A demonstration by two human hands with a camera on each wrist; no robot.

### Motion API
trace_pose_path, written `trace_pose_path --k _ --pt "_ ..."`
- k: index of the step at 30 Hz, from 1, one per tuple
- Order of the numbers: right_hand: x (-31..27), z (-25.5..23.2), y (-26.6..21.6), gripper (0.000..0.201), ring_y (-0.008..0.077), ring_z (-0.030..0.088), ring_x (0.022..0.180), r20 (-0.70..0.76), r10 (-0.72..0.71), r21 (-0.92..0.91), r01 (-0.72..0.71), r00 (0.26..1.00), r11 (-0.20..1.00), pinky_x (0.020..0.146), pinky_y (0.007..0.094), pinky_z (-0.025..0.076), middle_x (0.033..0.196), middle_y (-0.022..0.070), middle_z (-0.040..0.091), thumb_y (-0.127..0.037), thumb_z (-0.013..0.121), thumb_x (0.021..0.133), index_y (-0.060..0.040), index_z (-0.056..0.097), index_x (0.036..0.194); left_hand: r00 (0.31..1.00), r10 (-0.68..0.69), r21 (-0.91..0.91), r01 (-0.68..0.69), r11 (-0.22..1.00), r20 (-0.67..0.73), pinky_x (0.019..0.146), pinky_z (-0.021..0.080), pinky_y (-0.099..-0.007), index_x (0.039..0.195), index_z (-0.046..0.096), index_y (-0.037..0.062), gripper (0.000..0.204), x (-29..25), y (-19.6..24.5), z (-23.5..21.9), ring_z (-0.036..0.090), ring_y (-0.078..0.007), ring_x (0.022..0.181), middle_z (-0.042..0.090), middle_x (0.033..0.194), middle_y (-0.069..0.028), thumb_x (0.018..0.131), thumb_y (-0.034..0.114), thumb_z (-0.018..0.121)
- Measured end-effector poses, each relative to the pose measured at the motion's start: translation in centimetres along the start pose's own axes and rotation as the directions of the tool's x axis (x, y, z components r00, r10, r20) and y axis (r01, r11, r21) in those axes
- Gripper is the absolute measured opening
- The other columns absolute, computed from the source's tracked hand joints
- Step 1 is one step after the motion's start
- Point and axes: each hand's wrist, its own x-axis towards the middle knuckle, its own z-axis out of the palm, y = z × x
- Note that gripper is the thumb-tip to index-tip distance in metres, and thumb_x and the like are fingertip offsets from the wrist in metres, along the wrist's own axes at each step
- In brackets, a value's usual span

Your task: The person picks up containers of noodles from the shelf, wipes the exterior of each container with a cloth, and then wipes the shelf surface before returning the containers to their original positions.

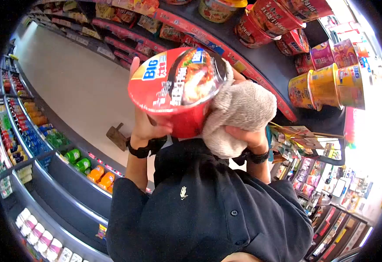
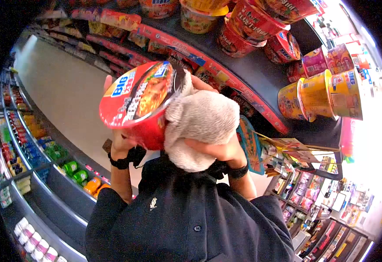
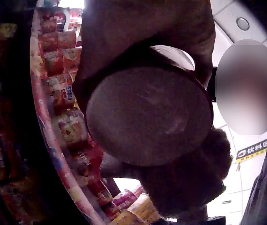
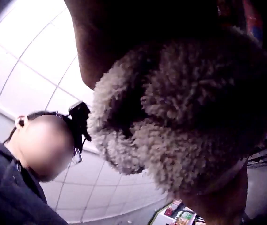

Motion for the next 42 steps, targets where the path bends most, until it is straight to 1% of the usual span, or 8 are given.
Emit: trace_pose_path --k 3,6,13,17,28,31,37,42 --pt "-0.1 -0.8 -0.3 0.079 0.0298 0.056 0.115 -0.011 0.179 0.223 -0.172 0.984 0.96 0.103 0.0404 0.041 0.123 0.0157 0.06 -0.001 0.064 0.055 0.0041 0.046 0.132 0.915 -0.332 -0.297 0.39 0.871 0.23 0.099 0.042 -0.037 0.135 0.038 -0.0023 0.103 -2.3 -3.0 -4.2 0.051 -0.0219 0.117 0.048 0.133 -0.0114 0.05 0.018 0.092" --pt "-1.1 -2.5 2.6 0.081 0.034 0.057 0.113 -0.035 0.245 0.443 -0.205 0.969 0.873 0.102 0.0438 0.043 0.122 0.0193 0.06 -0.003 0.06 0.051 0.0052 0.046 0.13 0.957 0.078 -0.425 0.05 0.904 0.278 0.101 0.043 -0.0416 0.14 0.031 -0.0028 0.119 -2.5 -6.0 -4.4 0.051 -0.0272 0.121 0.047 0.137 -0.0137 0.045 0.026 0.096" --pt "-1.0 -1.0 3.8 0.074 0.029 0.059 0.107 -0.253 0.363 0.387 -0.25 0.897 0.888 0.098 0.0394 0.046 0.118 0.015 0.06 -0.018 0.065 0.061 0.0007 0.047 0.131 1.0 -0.026 -0.086 0.026 0.996 0.006 0.104 0.037 -0.0381 0.141 0.026 -0.0038 0.095 3.4 0.2 -1.1 0.045 -0.0223 0.124 0.045 0.135 -0.0117 0.073 0.034 0.08" --pt "0.2 1.5 4.1 0.086 0.0278 0.038 0.13 0.015 -0.255 -0.36 0.243 0.967 0.901 0.107 0.0404 0.033 0.148 0.0162 0.031 -0.022 0.079 0.058 -0.0057 0.039 0.133 0.992 0.122 0.207 -0.123 0.971 0.017 0.101 0.04 -0.0371 0.136 0.032 -0.0037 0.11 1.9 -2.1 -2.6 0.052 -0.0221 0.116 0.052 0.129 -0.0098 0.055 0.041 0.092" --pt "-1.3 -4.6 6.3 0.065 0.0309 0.059 0.109 0.053 0.48 0.585 -0.416 0.876 0.696 0.101 0.0387 0.043 0.122 0.0187 0.06 -0.023 0.052 0.069 0.0022 0.05 0.129 0.963 -0.093 -0.821 0.264 0.506 0.252 0.104 0.043 -0.0419 0.143 0.026 0.0 0.097 -0.4 -5.4 -5.8 0.049 -0.0261 0.125 0.047 0.138 -0.0158 0.072 0.039 0.079" --pt "0.1 -1.6 5.4 0.067 0.0317 0.058 0.111 0.092 0.297 0.641 -0.285 0.95 0.713 0.103 0.0401 0.042 0.122 0.0188 0.059 -0.023 0.056 0.068 0.002 0.05 0.13 0.999 -0.035 -0.231 0.027 0.973 -0.033 0.112 0.03 -0.0399 0.147 0.018 -0.0005 0.099 3.3 0.8 -3.3 0.039 -0.0219 0.133 0.035 0.147 -0.0147 0.078 0.042 0.075" --pt "-0.3 3.2 5.1 0.103 0.0228 0.048 0.123 -0.095 0.049 -0.094 -0.058 0.994 0.994 0.106 0.0381 0.037 0.137 0.0122 0.046 -0.021 0.075 0.059 -0.0005 0.024 0.146 0.972 0.232 0.287 -0.209 0.935 -0.046 0.106 0.036 -0.0376 0.145 0.016 0.0024 0.113 1.4 0.8 -1.0 0.042 -0.0222 0.126 0.042 0.135 -0.0125 0.062 0.022 0.09" --pt "0.3 2.9 4.7 0.083 0.0235 0.053 0.117 0.015 0.035 0.159 -0.037 0.999 0.987 0.101 0.0391 0.041 0.131 0.0132 0.052 -0.019 0.074 0.069 0.0006 0.035 0.14 0.996 0.026 -0.033 -0.029 0.999 -0.09 0.101 0.042 -0.0367 0.143 0.02 0.0034 0.113 1.2 -1.5 -2.0 0.049 -0.0212 0.121 0.046 0.133 -0.0116 0.059 0.029 0.091"
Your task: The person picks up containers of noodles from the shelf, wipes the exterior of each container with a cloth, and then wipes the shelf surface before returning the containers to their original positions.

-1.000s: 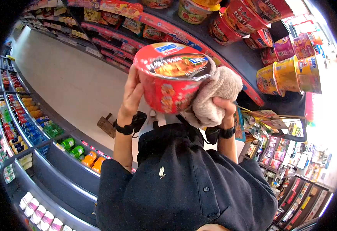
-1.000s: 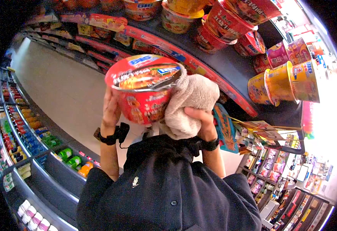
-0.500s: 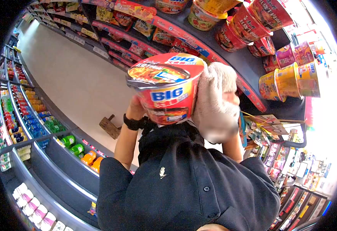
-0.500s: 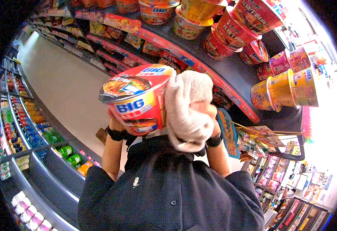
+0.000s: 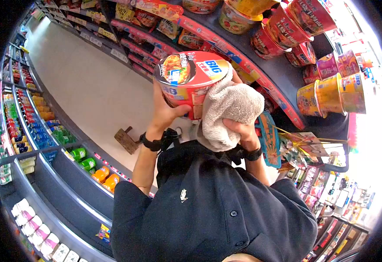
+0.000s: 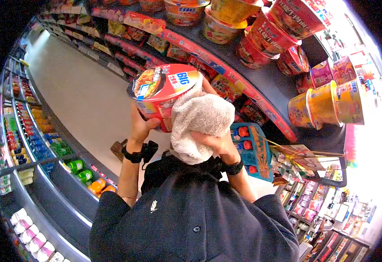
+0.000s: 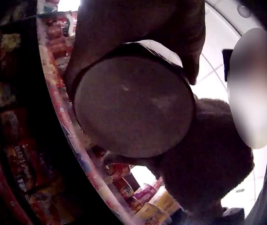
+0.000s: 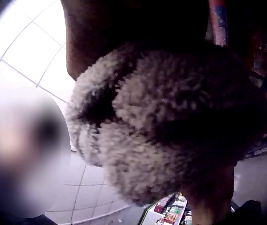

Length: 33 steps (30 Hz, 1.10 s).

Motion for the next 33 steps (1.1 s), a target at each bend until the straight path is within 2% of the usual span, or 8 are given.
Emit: trace_pose_path --k 7,9,10,13,18,28,30,33 --pt "-1.5 -10.1 7.8 0.057 0.0267 0.06 0.107 0.159 0.475 0.616 -0.463 0.865 0.637 0.098 0.0388 0.046 0.115 0.0167 0.062 -0.016 0.069 0.075 0.0041 0.051 0.126 0.954 -0.16 -0.518 0.273 0.81 0.253 0.103 0.044 -0.041 0.142 0.032 0.0043 0.093 -0.8 -5.2 -1.9 0.05 -0.0228 0.124 0.047 0.139 -0.0108 0.077 0.059 0.069" --pt "-1.9 -11.7 9.7 0.042 0.0331 0.064 0.097 -0.164 0.611 0.595 -0.416 0.774 0.687 0.094 0.0412 0.05 0.103 0.0197 0.067 -0.017 0.06 0.079 0.0088 0.06 0.113 0.943 -0.126 -0.614 0.298 0.731 0.307 0.103 0.045 -0.0414 0.142 0.033 0.0044 0.092 -0.9 -5.2 -1.5 0.05 -0.0232 0.124 0.046 0.14 -0.0113 0.078 0.061 0.067" --pt "-3.0 -12.0 9.1 0.047 0.0343 0.065 0.096 -0.027 0.201 0.363 -0.177 0.979 0.915 0.093 0.0422 0.051 0.104 0.0201 0.066 -0.02 0.059 0.078 0.0095 0.058 0.115 0.933 -0.086 -0.699 0.321 0.639 0.35 0.103 0.045 -0.0419 0.141 0.034 0.0045 0.09 -1.0 -5.0 -1.4 0.05 -0.0236 0.124 0.046 0.14 -0.0118 0.078 0.062 0.065" --pt "-1.7 -8.8 6.2 0.055 0.0327 0.061 0.105 0.146 0.502 0.706 -0.446 0.852 0.551 0.1 0.0409 0.046 0.114 0.0193 0.063 -0.021 0.059 0.077 0.0063 0.053 0.124 0.961 -0.149 -0.48 0.247 0.842 0.234 0.103 0.042 -0.0377 0.139 0.037 0.0014 0.085 -0.4 -3.6 -1.3 0.05 -0.0206 0.123 0.049 0.135 -0.0113 0.083 0.06 0.061" --pt "0.2 -2.2 2.4 0.113 0.0257 0.042 0.13 0.017 -0.141 -0.001 0.141 0.99 0.99 0.109 0.0372 0.033 0.145 0.014 0.038 -0.029 0.077 0.057 -0.001 0.017 0.149 0.997 0.057 0.098 -0.062 0.993 0.047 0.104 0.037 -0.0344 0.143 0.026 0.0002 0.098 0.1 0.2 1.5 0.048 -0.0184 0.121 0.048 0.131 -0.0086 0.074 0.046 0.079" --pt "-2.1 -5.0 5.3 0.081 0.0286 0.055 0.115 0.007 0.314 0.498 -0.276 0.949 0.822 0.102 0.0385 0.042 0.128 0.0149 0.056 -0.014 0.064 0.061 0.0013 0.041 0.137 0.978 -0.149 -0.496 0.204 0.844 0.148 0.094 0.051 -0.0419 0.138 0.036 0.002 0.087 -3.2 -5.1 -2.9 0.06 -0.0224 0.111 0.06 0.121 -0.0138 0.077 0.05 0.074" --pt "-1.9 -6.0 5.9 0.08 0.029 0.056 0.114 0.048 0.373 0.59 -0.328 0.927 0.738 0.102 0.0389 0.043 0.127 0.0151 0.056 -0.014 0.063 0.061 0.0016 0.042 0.136 0.936 -0.031 -0.832 0.326 0.449 0.35 0.095 0.051 -0.0412 0.136 0.041 0.0014 0.079 -3.8 -7.1 -4.1 0.059 -0.024 0.113 0.06 0.124 -0.015 0.081 0.05 0.07" --pt "-0.8 -7.2 6.0 0.077 0.0297 0.056 0.113 0.041 0.38 0.618 -0.322 0.924 0.717 0.102 0.0394 0.043 0.126 0.0156 0.057 -0.015 0.063 0.061 0.0019 0.044 0.134 0.975 -0.114 -0.706 0.216 0.674 0.19 0.095 0.05 -0.0446 0.136 0.044 0.0038 0.074 -4.6 -6.5 -3.8 0.059 -0.0264 0.113 0.058 0.127 -0.015 0.083 0.052 0.065"
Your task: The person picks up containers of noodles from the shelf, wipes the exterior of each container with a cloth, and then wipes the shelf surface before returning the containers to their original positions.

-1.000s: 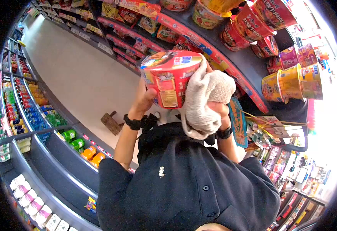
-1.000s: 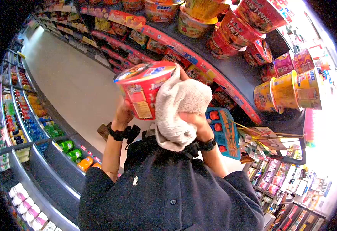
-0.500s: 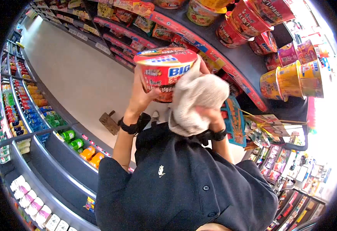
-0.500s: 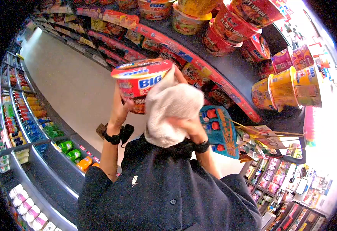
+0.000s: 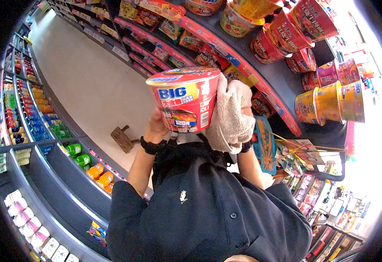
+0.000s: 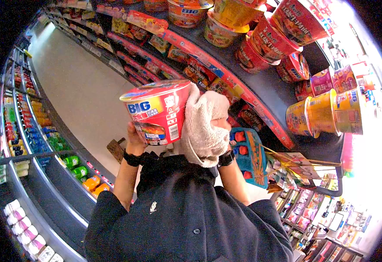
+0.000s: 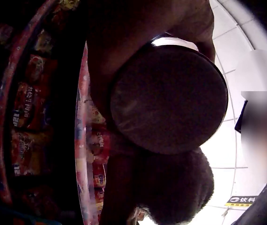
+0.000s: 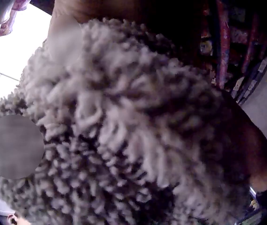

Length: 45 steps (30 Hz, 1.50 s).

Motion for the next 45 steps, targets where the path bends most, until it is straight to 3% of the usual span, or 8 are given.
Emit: trace_pose_path --k 3,9,11,16,21,23,34,45 --pt "0.2 -0.1 -3.2 0.075 0.0303 0.057 0.113 -0.04 -0.129 -0.088 0.125 0.991 0.988 0.102 0.04 0.043 0.125 0.016 0.058 -0.015 0.063 0.061 0.0022 0.045 0.133 0.954 -0.105 -0.515 0.242 0.822 0.28 0.098 0.047 -0.0495 0.137 0.044 0.0063 0.079 -0.8 0.0 -2.9 0.056 -0.0295 0.118 0.055 0.132 -0.0144 0.081 0.058 0.064" --pt "-0.4 2.9 -8.3 0.071 0.0316 0.058 0.111 0.01 -0.365 -0.397 0.338 0.931 0.853 0.102 0.0411 0.044 0.123 0.0168 0.059 -0.016 0.062 0.062 0.0029 0.049 0.129 0.949 -0.162 -0.052 0.153 0.987 -0.27 0.103 0.042 -0.0509 0.142 0.036 0.0078 0.088 -1.5 -0.9 -0.8 0.05 -0.032 0.124 0.048 0.139 -0.0162 0.081 0.069 0.054" --pt "-0.5 4.1 -7.3 0.07 0.032 0.059 0.111 0.049 -0.326 -0.473 0.309 0.944 0.825 0.102 0.0415 0.044 0.122 0.0171 0.06 -0.016 0.061 0.062 0.0031 0.05 0.128 0.978 -0.158 -0.321 0.193 0.927 0.133 0.101 0.043 -0.0502 0.138 0.041 0.0065 0.08 0.9 -2.1 1.6 0.053 -0.03 0.12 0.054 0.132 -0.0139 0.085 0.066 0.052" --pt "-1.7 5.9 -4.5 0.062 0.0273 0.06 0.108 0.062 -0.223 -0.514 0.223 0.973 0.828 0.099 0.038 0.045 0.117 0.0133 0.063 -0.011 0.071 0.067 0.0005 0.054 0.126 0.913 -0.031 0.09 0.074 0.993 -0.407 0.105 0.039 -0.0482 0.141 0.038 0.0049 0.082 4.4 1.0 9.0 0.051 -0.0308 0.122 0.052 0.135 -0.0137 0.087 0.066 0.05" --pt "-1.7 5.5 -0.4 0.068 0.0213 0.055 0.113 0.067 -0.297 -0.644 0.268 0.953 0.717 0.1 0.0366 0.043 0.122 0.0103 0.059 -0.009 0.076 0.069 -0.0007 0.048 0.131 0.929 0.082 -0.067 -0.113 0.991 -0.362 0.107 0.037 -0.0473 0.145 0.031 0.0073 0.084 2.5 1.7 10.1 0.044 -0.0302 0.129 0.043 0.142 -0.0141 0.089 0.07 0.035" --pt "-1.6 5.9 -0.4 0.062 0.0232 0.058 0.11 -0.112 -0.201 -0.477 0.125 0.973 0.87 0.097 0.0363 0.046 0.119 0.0114 0.061 -0.008 0.071 0.07 -0.0003 0.051 0.128 0.881 0.397 0.41 -0.272 0.871 -0.259 0.106 0.038 -0.046 0.147 0.023 0.0046 0.097 1.7 0.6 8.8 0.044 -0.0279 0.128 0.039 0.144 -0.0142 0.082 0.07 0.053" --pt "1.2 9.1 -6.3 0.068 0.0184 0.055 0.109 0.462 0.052 -0.818 0.402 0.886 0.41 0.099 0.0348 0.041 0.115 0.0085 0.059 -0.011 0.082 0.06 -0.0015 0.053 0.121 0.975 0.127 0.468 -0.028 0.883 -0.181 0.104 0.044 -0.0412 0.145 0.019 0.0031 0.103 2.4 4.7 11.8 0.05 -0.0285 0.123 0.042 0.137 -0.0173 0.067 0.047 0.07" --pt "3.8 11.2 -7.4 0.055 0.0179 0.062 0.099 0.239 -0.044 -0.868 0.234 0.97 0.438 0.09 0.0339 0.049 0.108 0.0079 0.066 -0.007 0.08 0.07 -0.0019 0.057 0.12 0.987 -0.033 0.463 0.104 0.88 -0.158 0.104 0.043 -0.0387 0.142 0.025 0.0022 0.107 2.4 4.6 11.3 0.052 -0.0259 0.121 0.047 0.132 -0.0167 0.059 0.049 0.073"
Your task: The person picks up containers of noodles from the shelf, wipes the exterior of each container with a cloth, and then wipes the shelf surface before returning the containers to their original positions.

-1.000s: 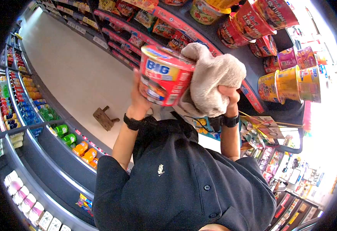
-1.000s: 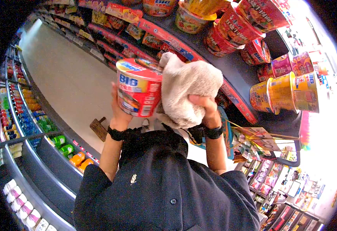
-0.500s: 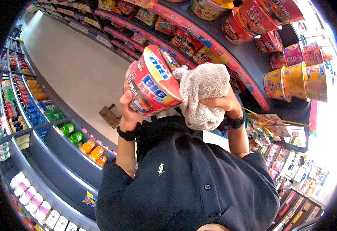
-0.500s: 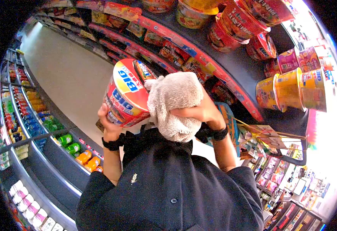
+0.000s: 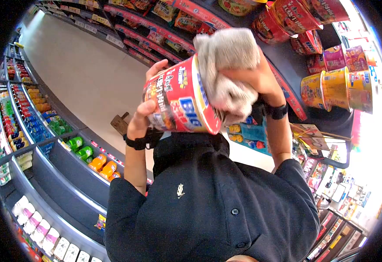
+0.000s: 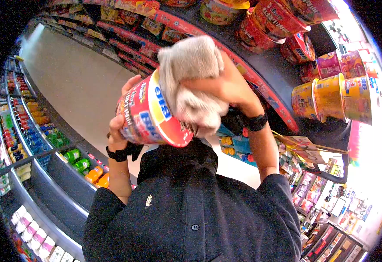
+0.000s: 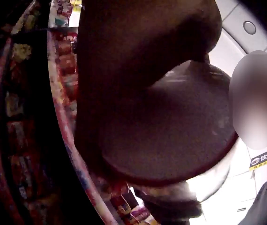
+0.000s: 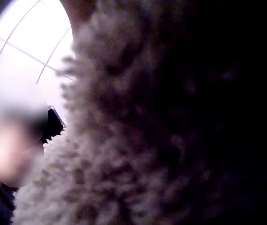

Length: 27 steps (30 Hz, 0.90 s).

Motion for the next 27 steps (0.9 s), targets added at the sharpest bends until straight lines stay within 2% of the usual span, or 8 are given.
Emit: trace_pose_path --k 5,7,9,12,18,19,24,27 --pt "0.0 4.5 -1.8 0.066 0.0213 0.056 0.112 0.068 -0.184 -0.102 0.19 0.981 0.976 0.099 0.036 0.043 0.122 0.0129 0.06 -0.014 0.08 0.065 -0.0008 0.054 0.124 0.968 0.18 -0.194 -0.213 0.958 -0.174 0.104 0.042 -0.0407 0.137 0.038 0.0003 0.07 0.3 -3.8 -2.7 0.053 -0.0267 0.12 0.052 0.13 -0.0158 0.081 0.041 0.052" --pt "-0.2 5.1 -1.3 0.072 0.0246 0.05 0.123 0.215 -0.426 -0.141 0.459 0.879 0.877 0.104 0.0379 0.038 0.131 0.0137 0.054 -0.02 0.082 0.062 -0.0032 0.053 0.126 0.99 0.109 -0.614 -0.144 0.776 -0.094 0.103 0.043 -0.0421 0.13 0.047 -0.0007 0.059 -0.3 -4.5 -5.4 0.054 -0.0287 0.118 0.055 0.127 -0.0176 0.086 0.04 0.045" --pt "-0.8 5.7 -1.2 0.077 0.0367 0.043 0.129 0.348 -0.437 -0.297 0.54 0.829 0.787 0.108 0.0448 0.034 0.136 0.0178 0.047 -0.023 0.082 0.058 -0.0082 0.05 0.126 0.996 0.032 -0.61 -0.077 0.788 -0.085 0.1 0.045 -0.0448 0.125 0.051 -0.0017 0.056 -0.5 -4.1 -4.9 0.058 -0.0298 0.113 0.056 0.127 -0.0191 0.088 0.04 0.045" --pt "-1.6 5.3 -0.4 0.073 0.0382 0.044 0.127 0.37 -0.409 -0.263 0.516 0.834 0.815 0.107 0.0467 0.033 0.133 0.0184 0.048 -0.023 0.081 0.058 -0.0081 0.051 0.123 0.985 -0.101 -0.446 0.029 0.895 -0.138 0.099 0.047 -0.0456 0.13 0.047 -0.002 0.061 -2.7 -4.1 -6.9 0.059 -0.0302 0.112 0.056 0.128 -0.0193 0.09 0.044 0.049" --pt "-0.2 3.4 3.3 0.059 0.0155 0.058 0.108 -0.07 -0.202 -0.146 0.191 0.977 0.971 0.097 0.0323 0.044 0.115 0.008 0.063 -0.002 0.075 0.068 -0.0027 0.052 0.123 0.964 -0.138 -0.331 0.21 0.92 0.227 0.103 0.044 -0.0481 0.139 0.034 -0.0031 0.082 -3.7 -5.2 -8.3 0.053 -0.0317 0.12 0.051 0.134 -0.0191 0.081 0.043 0.069" --pt "0.2 3.4 3.5 0.058 0.0157 0.058 0.108 -0.137 -0.191 -0.135 0.173 0.972 0.976 0.097 0.0325 0.045 0.115 0.0085 0.063 -0.002 0.074 0.069 -0.0018 0.052 0.122 0.968 -0.15 -0.326 0.21 0.922 0.2 0.103 0.045 -0.0449 0.147 0.019 0.0054 0.093 -3.2 -3.4 -6.4 0.047 -0.0282 0.127 0.041 0.141 -0.0157 0.077 0.031 0.075" --pt "2.1 2.4 6.9 0.047 0.0173 0.059 0.106 -0.456 -0.125 0.05 0.166 0.881 0.985 0.092 0.033 0.048 0.117 0.0091 0.062 -0.002 0.069 0.076 0.0003 0.053 0.12 0.982 -0.041 -0.338 0.101 0.936 0.182 0.103 0.044 -0.0448 0.145 0.024 0.0079 0.081 -1.6 -2.5 -4.8 0.046 -0.0294 0.128 0.046 0.136 -0.014 0.08 0.028 0.068" --pt "1.6 1.6 7.8 0.038 0.0205 0.063 0.099 -0.602 -0.056 0.305 0.294 0.797 0.906 0.089 0.0336 0.05 0.11 0.0101 0.064 -0.001 0.065 0.079 0.0011 0.056 0.117 0.955 0.17 -0.348 -0.249 0.904 -0.243 0.105 0.039 -0.048 0.141 0.035 0.0095 0.069 -0.3 -3.4 -2.7 0.046 -0.0284 0.126 0.046 0.139 -0.0106 0.087 0.047 0.055"
